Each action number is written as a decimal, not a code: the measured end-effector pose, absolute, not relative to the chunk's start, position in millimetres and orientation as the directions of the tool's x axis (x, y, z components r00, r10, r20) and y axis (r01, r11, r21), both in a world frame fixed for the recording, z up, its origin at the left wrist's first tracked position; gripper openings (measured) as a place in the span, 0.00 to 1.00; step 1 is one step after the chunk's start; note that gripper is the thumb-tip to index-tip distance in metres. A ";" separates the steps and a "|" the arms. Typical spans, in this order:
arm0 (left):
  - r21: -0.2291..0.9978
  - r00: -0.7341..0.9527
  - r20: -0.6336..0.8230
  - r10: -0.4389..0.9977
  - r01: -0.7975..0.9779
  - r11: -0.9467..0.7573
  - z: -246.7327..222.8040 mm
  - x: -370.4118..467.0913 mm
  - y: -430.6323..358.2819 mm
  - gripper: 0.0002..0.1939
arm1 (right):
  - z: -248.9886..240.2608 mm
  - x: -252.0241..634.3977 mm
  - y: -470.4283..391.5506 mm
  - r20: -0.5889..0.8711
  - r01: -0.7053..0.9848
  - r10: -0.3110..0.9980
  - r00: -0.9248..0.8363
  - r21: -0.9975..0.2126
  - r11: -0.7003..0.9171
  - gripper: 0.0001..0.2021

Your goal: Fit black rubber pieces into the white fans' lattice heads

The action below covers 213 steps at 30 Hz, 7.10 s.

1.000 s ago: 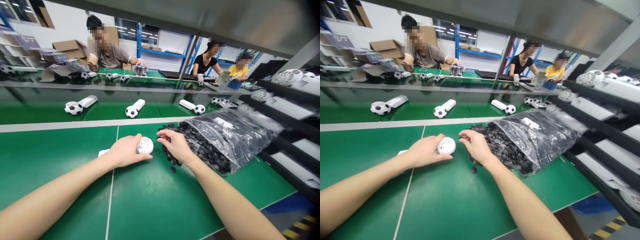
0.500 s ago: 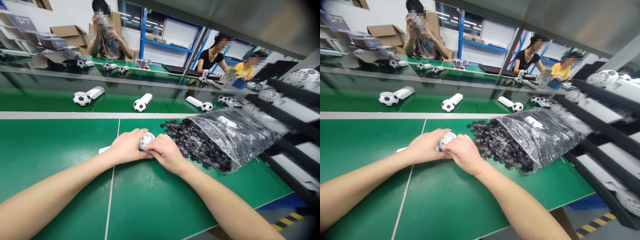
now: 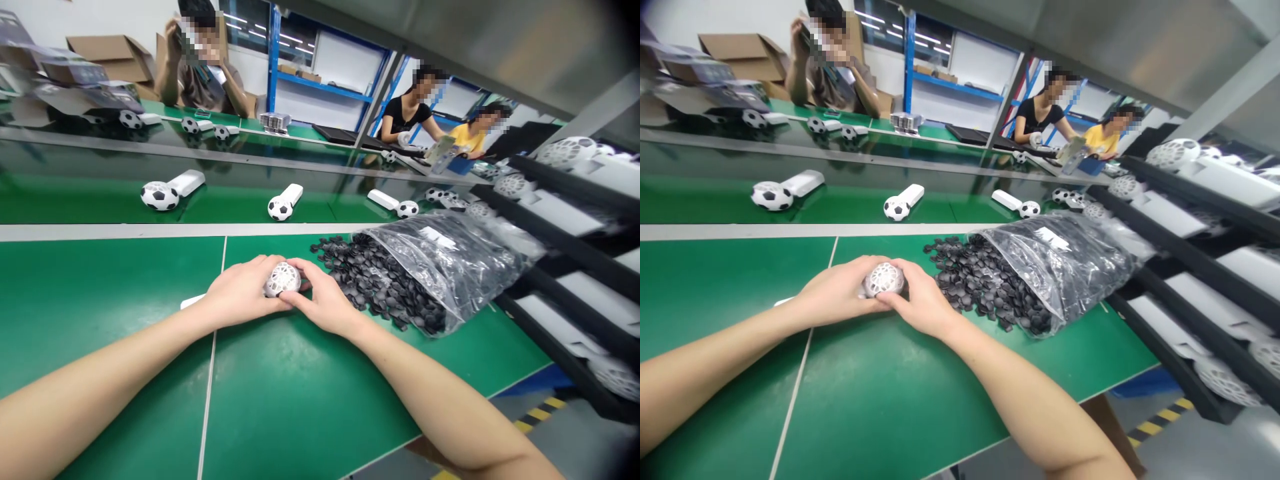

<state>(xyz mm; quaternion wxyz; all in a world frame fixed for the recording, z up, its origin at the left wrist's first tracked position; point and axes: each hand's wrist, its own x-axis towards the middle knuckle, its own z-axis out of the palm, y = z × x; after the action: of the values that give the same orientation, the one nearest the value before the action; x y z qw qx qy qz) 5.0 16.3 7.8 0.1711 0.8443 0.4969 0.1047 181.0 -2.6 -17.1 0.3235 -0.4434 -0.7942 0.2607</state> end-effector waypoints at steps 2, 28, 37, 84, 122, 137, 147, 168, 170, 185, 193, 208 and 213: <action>0.399 0.488 0.006 0.873 0.799 -0.449 7.7 4.8 17.3 0.31 | -17.7 178.9 -2.9 0.289 0.523 0.875 -0.388 -0.713 0.467 0.22; 0.248 0.639 0.023 0.769 0.741 -0.624 6.7 -13.0 29.8 0.35 | -9.4 217.7 29.7 0.218 0.805 0.961 -0.169 -0.532 0.262 0.09; 0.317 0.637 0.053 0.769 0.720 -0.618 4.9 -11.1 30.1 0.36 | 0.0 183.0 -2.1 0.269 0.439 0.887 -0.376 -0.791 0.426 0.03; 0.618 0.713 -0.086 0.696 0.586 -0.524 13.9 -16.1 24.3 0.32 | -7.7 212.7 34.0 0.310 0.951 0.918 -0.248 -0.104 0.292 0.11; 0.643 0.647 0.051 0.760 0.562 -0.521 11.3 -5.4 16.8 0.20 | 0.0 186.1 -2.0 0.362 0.428 0.844 -0.395 -0.740 0.518 0.05; 0.653 0.661 0.090 0.745 0.525 -0.545 8.3 -4.0 18.0 0.16 | -0.8 178.9 -4.7 0.446 0.455 0.735 -0.511 -0.585 0.672 0.05; 0.673 0.655 0.076 0.752 0.523 -0.523 10.3 -1.8 17.1 0.14 | -3.3 176.7 0.4 0.296 0.364 0.870 -0.393 -0.819 0.443 0.04; 0.719 0.699 -0.016 0.715 0.505 -0.477 14.3 -0.3 12.3 0.20 | -15.7 208.1 41.6 0.150 0.957 0.949 -0.278 -0.040 0.287 0.13; 0.717 0.717 -0.035 0.696 0.503 -0.482 16.3 -4.2 14.4 0.21 | -9.8 206.6 36.1 0.136 0.951 0.944 -0.299 -0.040 0.307 0.10; 0.708 0.479 0.127 0.869 0.570 -0.418 -2.3 -4.6 22.8 0.20 | -20.8 215.5 41.3 0.172 0.887 0.944 -0.281 -0.330 0.324 0.06; 0.665 0.569 0.220 0.793 0.507 -0.548 -5.6 -8.3 24.9 0.24 | -19.1 226.9 34.8 0.132 0.821 0.938 -0.319 -0.456 0.344 0.07; 0.781 0.457 0.063 0.887 0.531 -0.329 -6.3 -1.5 16.7 0.30 | -17.3 195.3 13.1 0.214 0.620 0.845 -0.491 -0.595 0.511 0.09; 0.765 0.444 0.012 0.896 0.573 -0.294 -0.9 -3.1 16.0 0.30 | -24.3 195.2 16.5 0.272 0.591 0.826 -0.494 -0.592 0.549 0.08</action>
<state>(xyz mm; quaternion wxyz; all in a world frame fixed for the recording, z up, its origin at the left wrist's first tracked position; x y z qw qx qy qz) -3.1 16.0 -0.9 0.3556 0.7718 0.4758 0.2269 195.2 16.5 -24.3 0.2719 -0.4232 -0.8368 0.2159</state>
